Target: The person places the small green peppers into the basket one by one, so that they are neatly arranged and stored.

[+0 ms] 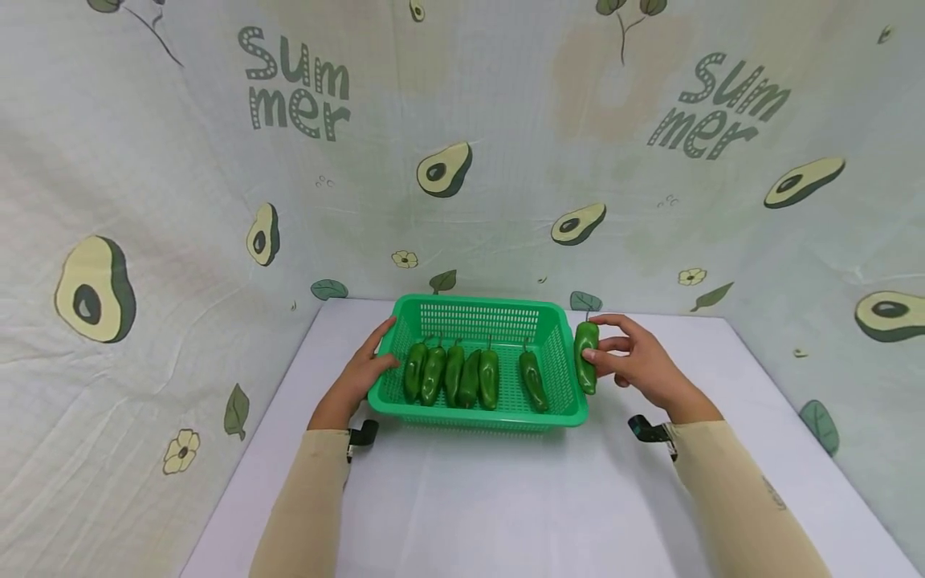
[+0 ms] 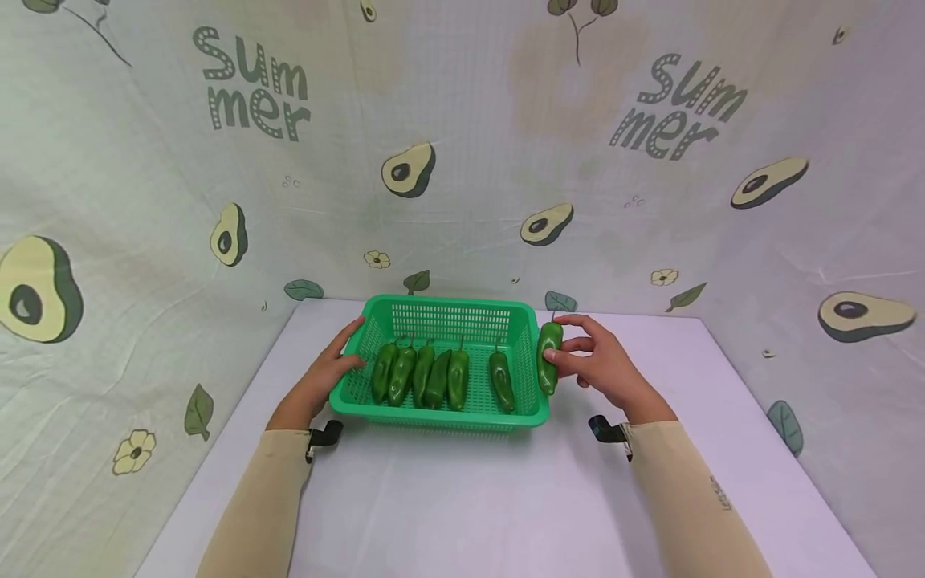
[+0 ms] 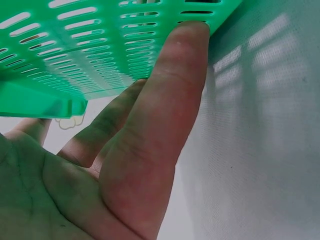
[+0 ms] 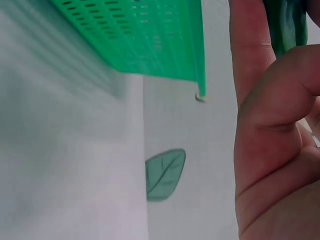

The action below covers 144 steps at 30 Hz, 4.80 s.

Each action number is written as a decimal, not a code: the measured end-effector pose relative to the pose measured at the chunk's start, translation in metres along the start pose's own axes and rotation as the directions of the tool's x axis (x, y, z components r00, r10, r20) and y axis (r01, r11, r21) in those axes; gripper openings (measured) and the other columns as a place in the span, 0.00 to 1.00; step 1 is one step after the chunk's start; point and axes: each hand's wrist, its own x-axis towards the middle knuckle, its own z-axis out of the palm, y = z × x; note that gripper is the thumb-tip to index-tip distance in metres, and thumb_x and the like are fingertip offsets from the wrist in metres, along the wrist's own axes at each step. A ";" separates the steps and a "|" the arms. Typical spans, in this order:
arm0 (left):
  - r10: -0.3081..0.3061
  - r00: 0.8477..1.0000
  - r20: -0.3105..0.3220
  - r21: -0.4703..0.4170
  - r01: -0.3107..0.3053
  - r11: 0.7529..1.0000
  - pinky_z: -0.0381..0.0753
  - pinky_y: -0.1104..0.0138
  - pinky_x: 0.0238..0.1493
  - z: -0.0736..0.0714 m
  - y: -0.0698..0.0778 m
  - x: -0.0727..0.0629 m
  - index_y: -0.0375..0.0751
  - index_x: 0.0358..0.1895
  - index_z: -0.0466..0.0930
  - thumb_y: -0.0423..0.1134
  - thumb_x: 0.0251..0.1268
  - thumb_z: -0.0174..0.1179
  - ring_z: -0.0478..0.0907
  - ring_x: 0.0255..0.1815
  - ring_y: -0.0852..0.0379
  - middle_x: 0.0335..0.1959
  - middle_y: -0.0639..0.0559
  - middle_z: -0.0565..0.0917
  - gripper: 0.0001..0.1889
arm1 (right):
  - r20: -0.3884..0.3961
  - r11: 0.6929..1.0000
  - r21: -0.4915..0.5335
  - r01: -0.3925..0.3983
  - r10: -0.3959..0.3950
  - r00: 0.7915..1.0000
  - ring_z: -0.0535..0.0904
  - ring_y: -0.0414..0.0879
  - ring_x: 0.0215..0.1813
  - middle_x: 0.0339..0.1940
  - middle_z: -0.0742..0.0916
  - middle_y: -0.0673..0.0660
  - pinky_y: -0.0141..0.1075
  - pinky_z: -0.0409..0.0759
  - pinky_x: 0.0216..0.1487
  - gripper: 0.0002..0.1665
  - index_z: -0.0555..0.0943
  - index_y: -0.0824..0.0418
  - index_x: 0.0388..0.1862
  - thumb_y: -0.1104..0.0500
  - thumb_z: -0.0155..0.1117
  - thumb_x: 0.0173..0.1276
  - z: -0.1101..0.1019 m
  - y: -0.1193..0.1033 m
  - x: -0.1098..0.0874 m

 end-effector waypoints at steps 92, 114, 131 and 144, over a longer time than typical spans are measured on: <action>0.018 0.999 -0.034 -0.016 -0.018 1.000 0.85 0.54 0.41 0.001 -0.002 -0.002 0.85 0.81 0.57 0.40 0.60 0.61 0.82 0.49 0.42 0.76 0.38 0.68 0.47 | 0.316 0.811 -0.524 0.259 -0.098 0.944 0.83 0.55 0.57 0.54 0.87 0.59 0.52 0.83 0.53 0.34 0.78 0.54 0.62 0.49 0.83 0.61 0.143 -0.062 0.118; 0.018 1.000 -0.015 -0.034 -0.018 0.999 0.85 0.54 0.40 -0.001 -0.004 0.002 0.87 0.80 0.56 0.40 0.61 0.60 0.83 0.46 0.42 0.71 0.36 0.72 0.46 | 0.243 0.773 -0.590 0.234 -0.106 0.964 0.81 0.51 0.46 0.47 0.85 0.57 0.48 0.80 0.44 0.35 0.75 0.55 0.63 0.47 0.82 0.62 0.137 -0.064 0.119; 0.008 1.000 -0.004 -0.050 -0.008 0.999 0.85 0.54 0.40 -0.001 -0.003 0.003 0.84 0.81 0.56 0.39 0.63 0.60 0.84 0.48 0.41 0.72 0.32 0.71 0.46 | 0.215 0.737 -0.611 0.289 -0.196 0.957 0.78 0.51 0.38 0.38 0.86 0.58 0.47 0.78 0.39 0.35 0.75 0.59 0.60 0.52 0.84 0.61 0.141 -0.060 0.115; 0.017 1.000 -0.005 -0.027 -0.017 0.999 0.84 0.55 0.40 -0.003 -0.001 0.001 0.84 0.81 0.55 0.40 0.63 0.60 0.82 0.47 0.43 0.76 0.37 0.68 0.46 | 0.268 0.759 -0.617 0.210 -0.048 0.962 0.80 0.48 0.40 0.43 0.85 0.56 0.46 0.81 0.44 0.35 0.78 0.58 0.60 0.48 0.85 0.60 0.137 -0.050 0.115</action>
